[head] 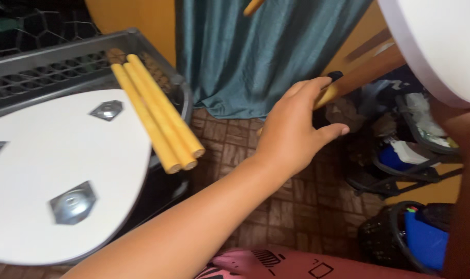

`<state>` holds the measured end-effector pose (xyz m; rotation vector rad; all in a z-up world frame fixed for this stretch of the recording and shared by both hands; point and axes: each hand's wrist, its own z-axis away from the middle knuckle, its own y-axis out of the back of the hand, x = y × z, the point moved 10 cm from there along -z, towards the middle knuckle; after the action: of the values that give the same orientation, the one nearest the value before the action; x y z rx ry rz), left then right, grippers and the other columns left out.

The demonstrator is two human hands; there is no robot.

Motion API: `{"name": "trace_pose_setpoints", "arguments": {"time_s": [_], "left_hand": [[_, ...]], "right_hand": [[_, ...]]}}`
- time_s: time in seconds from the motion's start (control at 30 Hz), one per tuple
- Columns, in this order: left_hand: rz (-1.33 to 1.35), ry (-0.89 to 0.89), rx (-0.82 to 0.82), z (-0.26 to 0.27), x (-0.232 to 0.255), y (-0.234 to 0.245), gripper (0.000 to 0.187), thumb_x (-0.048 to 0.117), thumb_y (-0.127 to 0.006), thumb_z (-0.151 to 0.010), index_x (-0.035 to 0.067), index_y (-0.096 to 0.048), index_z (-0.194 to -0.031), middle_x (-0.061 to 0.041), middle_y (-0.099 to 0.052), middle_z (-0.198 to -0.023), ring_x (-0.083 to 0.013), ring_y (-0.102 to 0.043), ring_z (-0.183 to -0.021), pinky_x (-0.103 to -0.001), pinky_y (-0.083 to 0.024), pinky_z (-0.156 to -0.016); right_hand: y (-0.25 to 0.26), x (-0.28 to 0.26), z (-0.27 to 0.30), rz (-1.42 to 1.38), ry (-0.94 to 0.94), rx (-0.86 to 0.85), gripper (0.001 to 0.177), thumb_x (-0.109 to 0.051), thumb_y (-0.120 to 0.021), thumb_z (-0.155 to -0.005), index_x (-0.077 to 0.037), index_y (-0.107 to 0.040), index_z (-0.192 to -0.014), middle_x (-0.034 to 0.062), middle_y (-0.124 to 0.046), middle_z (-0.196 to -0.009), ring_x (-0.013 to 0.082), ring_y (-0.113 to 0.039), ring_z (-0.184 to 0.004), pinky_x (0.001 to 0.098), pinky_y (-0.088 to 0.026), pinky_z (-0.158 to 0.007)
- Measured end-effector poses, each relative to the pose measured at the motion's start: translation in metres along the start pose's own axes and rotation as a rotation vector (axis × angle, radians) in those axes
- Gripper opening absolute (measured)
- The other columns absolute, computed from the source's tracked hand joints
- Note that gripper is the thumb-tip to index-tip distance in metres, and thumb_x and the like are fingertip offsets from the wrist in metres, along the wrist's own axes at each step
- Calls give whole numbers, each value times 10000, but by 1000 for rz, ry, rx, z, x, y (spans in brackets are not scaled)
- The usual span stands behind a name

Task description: The person assembles a small white stool by inserting wooden legs into metal brackets on the underside of the seat. They handle multiple legs and the seat, aligning and pushing each leg into place.

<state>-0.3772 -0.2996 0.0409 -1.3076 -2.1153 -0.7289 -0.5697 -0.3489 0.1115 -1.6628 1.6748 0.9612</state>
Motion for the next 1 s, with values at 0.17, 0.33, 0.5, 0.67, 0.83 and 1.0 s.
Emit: {"name": "trace_pose_setpoints", "arguments": {"time_s": [0.17,0.33,0.5,0.67,0.83,1.0], "left_hand": [[-211,10,-25,-19,-17,-51,422,214,-863,-740,71,-672,-1088,-113,-712,-1037,-359,-670,-1017,-467,-527,-851],[-226,136,-131,-16,-43,-82,266,248,-828,-778,80,-692,-934,-114,-718,-915,-360,-687,-881,-493,-522,-733],[-136,79,-224,-13,-57,-102,343,333,-821,-818,65,-722,-1007,-131,-741,-980,-348,-711,-932,-472,-542,-789],[-258,65,102,-35,-92,-62,664,432,-847,-795,-67,-670,-1195,-236,-706,-1147,-384,-689,-1070,-461,-537,-913],[-449,185,235,-60,-129,-43,509,251,-805,-721,-56,-694,-1112,-247,-720,-1089,-437,-686,-982,-493,-546,-794],[-452,340,152,-51,-153,-47,60,46,-716,-843,18,-748,-885,-230,-723,-897,-440,-696,-858,-515,-546,-732]], "right_hand": [[32,32,-7,2,-108,2,351,-248,-568,-1101,-34,-556,-1379,117,-656,-1297,216,-662,-1171,385,-556,-1022],[55,59,-3,-1,-208,1,379,-261,-546,-1096,-36,-539,-1401,124,-648,-1313,222,-656,-1185,397,-548,-1027],[78,81,1,-3,-310,16,408,-274,-525,-1090,-38,-523,-1423,132,-639,-1329,229,-649,-1199,409,-540,-1031],[107,99,16,-9,-433,49,436,-287,-504,-1085,-40,-506,-1445,140,-631,-1346,236,-642,-1213,420,-531,-1035],[133,111,24,-13,-522,83,465,-300,-482,-1080,-42,-489,-1466,148,-622,-1362,242,-636,-1227,432,-523,-1040],[151,120,36,-16,-593,115,493,-313,-461,-1075,-45,-472,-1488,156,-614,-1378,249,-629,-1241,444,-515,-1044]]}}
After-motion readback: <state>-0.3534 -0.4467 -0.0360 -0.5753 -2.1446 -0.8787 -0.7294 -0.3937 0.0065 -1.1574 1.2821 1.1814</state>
